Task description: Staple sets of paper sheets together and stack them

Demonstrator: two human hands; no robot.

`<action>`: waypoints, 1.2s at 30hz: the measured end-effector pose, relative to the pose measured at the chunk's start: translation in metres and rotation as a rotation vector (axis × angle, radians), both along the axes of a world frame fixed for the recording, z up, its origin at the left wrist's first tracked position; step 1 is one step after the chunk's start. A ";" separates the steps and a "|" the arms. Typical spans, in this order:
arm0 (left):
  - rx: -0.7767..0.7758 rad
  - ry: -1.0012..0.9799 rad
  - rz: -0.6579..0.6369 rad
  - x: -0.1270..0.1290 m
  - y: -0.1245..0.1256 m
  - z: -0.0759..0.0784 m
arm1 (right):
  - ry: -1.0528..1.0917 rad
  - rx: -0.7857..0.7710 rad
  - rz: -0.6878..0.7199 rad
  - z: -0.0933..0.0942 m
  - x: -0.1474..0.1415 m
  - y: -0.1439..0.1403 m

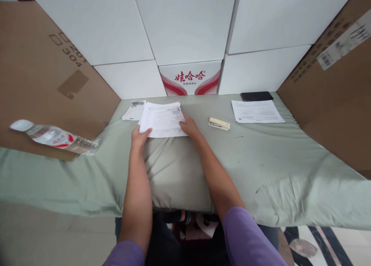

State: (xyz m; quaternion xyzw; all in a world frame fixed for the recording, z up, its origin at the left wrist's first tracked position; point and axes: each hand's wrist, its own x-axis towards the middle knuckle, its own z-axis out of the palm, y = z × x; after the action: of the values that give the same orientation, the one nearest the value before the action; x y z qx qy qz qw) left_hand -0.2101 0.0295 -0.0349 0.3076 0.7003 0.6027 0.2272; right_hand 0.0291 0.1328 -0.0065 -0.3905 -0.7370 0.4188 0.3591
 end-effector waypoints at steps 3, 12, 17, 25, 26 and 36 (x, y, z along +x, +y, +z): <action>0.123 -0.091 -0.062 0.008 0.000 0.006 | 0.247 0.052 0.005 0.009 0.002 -0.004; 0.249 -0.154 -0.168 0.026 0.001 0.015 | 0.296 -0.237 0.173 0.024 0.030 0.002; 0.345 -0.074 -0.220 0.035 0.001 0.019 | 0.323 -0.250 0.248 0.024 0.030 -0.001; 0.354 -0.027 -0.216 0.040 0.005 0.016 | 0.359 -0.208 0.193 0.014 0.024 -0.002; 0.353 -0.025 -0.226 0.041 0.006 0.015 | 0.353 -0.207 0.186 0.012 0.024 -0.001; 0.290 0.051 -0.245 0.041 0.009 0.008 | 0.413 -0.159 0.129 -0.003 0.022 0.007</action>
State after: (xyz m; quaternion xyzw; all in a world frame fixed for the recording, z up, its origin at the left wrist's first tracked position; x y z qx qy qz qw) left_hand -0.1688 0.0382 -0.0266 0.4354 0.5691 0.6570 0.2343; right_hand 0.0507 0.1393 -0.0100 -0.2758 -0.6361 0.5685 0.4430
